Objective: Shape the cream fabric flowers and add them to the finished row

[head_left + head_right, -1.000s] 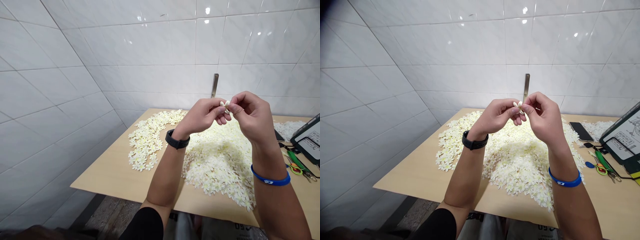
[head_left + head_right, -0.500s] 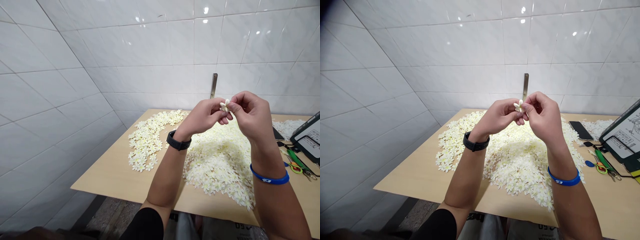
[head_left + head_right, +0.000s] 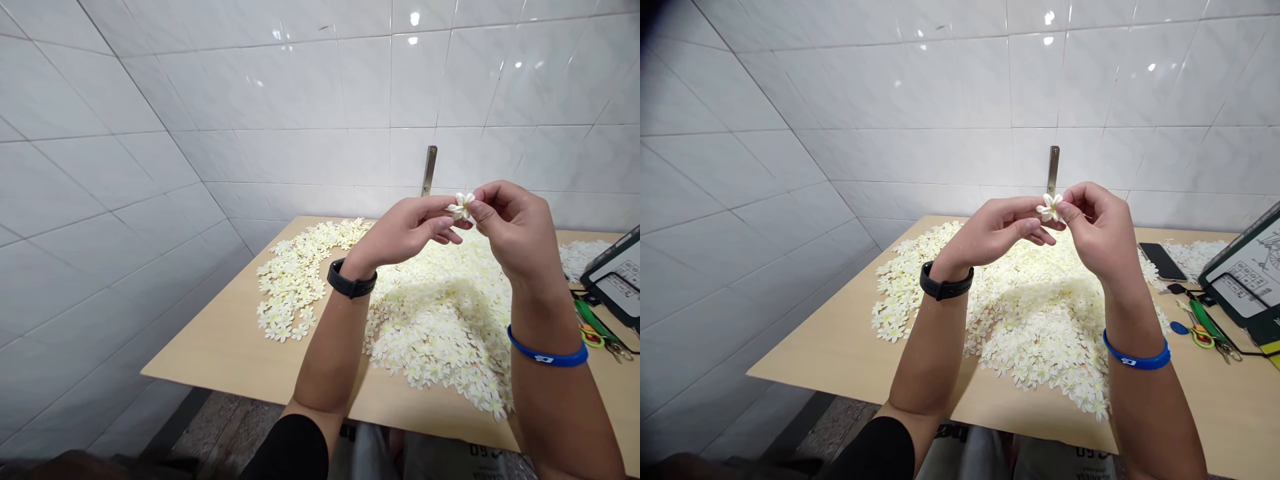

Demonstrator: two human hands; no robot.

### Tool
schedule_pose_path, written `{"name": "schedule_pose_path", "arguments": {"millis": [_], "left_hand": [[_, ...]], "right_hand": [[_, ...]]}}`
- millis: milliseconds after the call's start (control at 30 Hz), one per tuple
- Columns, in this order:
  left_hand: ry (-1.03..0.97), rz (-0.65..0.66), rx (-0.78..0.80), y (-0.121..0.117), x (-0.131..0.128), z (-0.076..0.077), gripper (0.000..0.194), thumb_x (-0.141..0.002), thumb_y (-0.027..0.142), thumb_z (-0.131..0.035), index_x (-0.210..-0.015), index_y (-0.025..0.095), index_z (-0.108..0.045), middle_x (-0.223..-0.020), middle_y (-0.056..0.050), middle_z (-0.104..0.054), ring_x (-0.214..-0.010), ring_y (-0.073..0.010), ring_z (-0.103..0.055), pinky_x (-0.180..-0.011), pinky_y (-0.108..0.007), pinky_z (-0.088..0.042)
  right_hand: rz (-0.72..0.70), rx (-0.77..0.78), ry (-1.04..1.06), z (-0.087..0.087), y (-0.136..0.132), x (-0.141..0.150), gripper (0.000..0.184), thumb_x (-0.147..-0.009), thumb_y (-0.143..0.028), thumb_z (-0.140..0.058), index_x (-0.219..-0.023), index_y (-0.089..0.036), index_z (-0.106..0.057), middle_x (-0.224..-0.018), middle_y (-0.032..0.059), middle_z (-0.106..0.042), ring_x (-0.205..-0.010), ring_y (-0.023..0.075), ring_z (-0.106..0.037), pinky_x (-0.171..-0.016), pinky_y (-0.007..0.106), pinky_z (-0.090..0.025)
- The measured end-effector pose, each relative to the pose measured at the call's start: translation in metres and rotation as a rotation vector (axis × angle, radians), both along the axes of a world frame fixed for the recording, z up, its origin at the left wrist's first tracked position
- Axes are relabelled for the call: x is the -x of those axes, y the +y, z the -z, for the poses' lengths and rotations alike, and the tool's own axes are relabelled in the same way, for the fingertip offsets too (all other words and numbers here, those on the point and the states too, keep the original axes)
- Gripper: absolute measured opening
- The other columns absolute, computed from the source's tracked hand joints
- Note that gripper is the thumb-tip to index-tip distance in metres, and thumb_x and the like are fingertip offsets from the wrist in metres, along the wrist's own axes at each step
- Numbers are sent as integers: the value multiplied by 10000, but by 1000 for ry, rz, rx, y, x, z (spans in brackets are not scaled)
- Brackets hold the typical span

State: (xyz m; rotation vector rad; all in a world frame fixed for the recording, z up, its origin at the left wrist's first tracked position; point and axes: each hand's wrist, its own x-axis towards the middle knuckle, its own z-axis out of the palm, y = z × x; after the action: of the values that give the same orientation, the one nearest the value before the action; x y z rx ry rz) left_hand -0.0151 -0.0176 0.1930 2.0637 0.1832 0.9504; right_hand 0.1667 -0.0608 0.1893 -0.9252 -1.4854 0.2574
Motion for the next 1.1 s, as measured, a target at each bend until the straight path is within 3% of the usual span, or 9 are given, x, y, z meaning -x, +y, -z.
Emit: {"name": "schedule_pose_path", "arguments": {"millis": [200, 367, 500, 600, 700, 833, 1033, 1100], "left_hand": [[-64, -201, -71, 1, 4, -3, 341, -964, 481, -661, -905, 145, -664, -840, -54, -754, -786, -117, -740, -707, -213, -618], [-40, -295, -188, 1, 4, -2, 448, -986, 521, -609, -719, 166, -555, -708, -28, -700, -649, -92, -683, -614, -203, -554], [-54, -307, -256, 1, 0, -1, 354, -1045, 410, -526, -784, 173, -547, -761, -27, -704, -682, -88, -688, -637, -203, -540], [-52, -277, -216, 2, -4, 1, 275, -1023, 389, -573, -854, 172, -572, -807, -34, -710, -741, -101, -699, -676, -216, -558], [-84, -256, -161, 4, -5, 2, 344, -966, 470, -656, -814, 172, -575, -752, -21, -693, -694, -101, -682, -643, -221, -557], [-120, -273, -154, 6, -5, 2, 407, -1002, 480, -593, -745, 166, -564, -670, -6, -653, -601, -75, -633, -584, -200, -527], [-75, -127, -47, 7, -3, 1, 95, -965, 243, -616, -932, 154, -625, -856, -31, -717, -797, -95, -704, -748, -212, -597], [-24, -89, -14, 7, 1, 0, 108, -903, 213, -687, -986, 152, -654, -914, -43, -736, -860, -116, -720, -778, -223, -604]], "right_hand": [[-190, 98, -11, -2, -5, 6, 276, -828, -417, -832, -852, -220, -641, -666, -31, -592, -549, 103, -531, -487, 259, -435], [-227, 124, 20, -1, -6, 15, 342, -810, -472, -842, -779, -203, -632, -604, -23, -575, -500, 103, -516, -418, 253, -401], [-170, 67, 71, -1, -6, 18, 320, -831, -451, -824, -784, -207, -622, -636, -12, -616, -507, 100, -527, -412, 243, -393], [-128, 66, 92, -3, -8, 18, 315, -839, -447, -814, -769, -212, -617, -602, -22, -588, -489, 99, -501, -408, 245, -374], [-154, 114, 64, -3, -9, 17, 355, -828, -494, -816, -751, -210, -617, -560, -34, -539, -461, 96, -465, -395, 252, -344], [-181, 118, 66, -2, -8, 20, 387, -821, -518, -817, -744, -198, -614, -578, -18, -566, -468, 93, -476, -402, 253, -346], [-86, 44, 64, 0, -5, 18, 228, -875, -352, -765, -771, -212, -617, -594, -29, -553, -511, 108, -506, -454, 259, -386], [-43, 33, -33, 0, -5, 12, 156, -885, -284, -729, -791, -219, -623, -622, -22, -570, -541, 117, -514, -483, 271, -392]]}}
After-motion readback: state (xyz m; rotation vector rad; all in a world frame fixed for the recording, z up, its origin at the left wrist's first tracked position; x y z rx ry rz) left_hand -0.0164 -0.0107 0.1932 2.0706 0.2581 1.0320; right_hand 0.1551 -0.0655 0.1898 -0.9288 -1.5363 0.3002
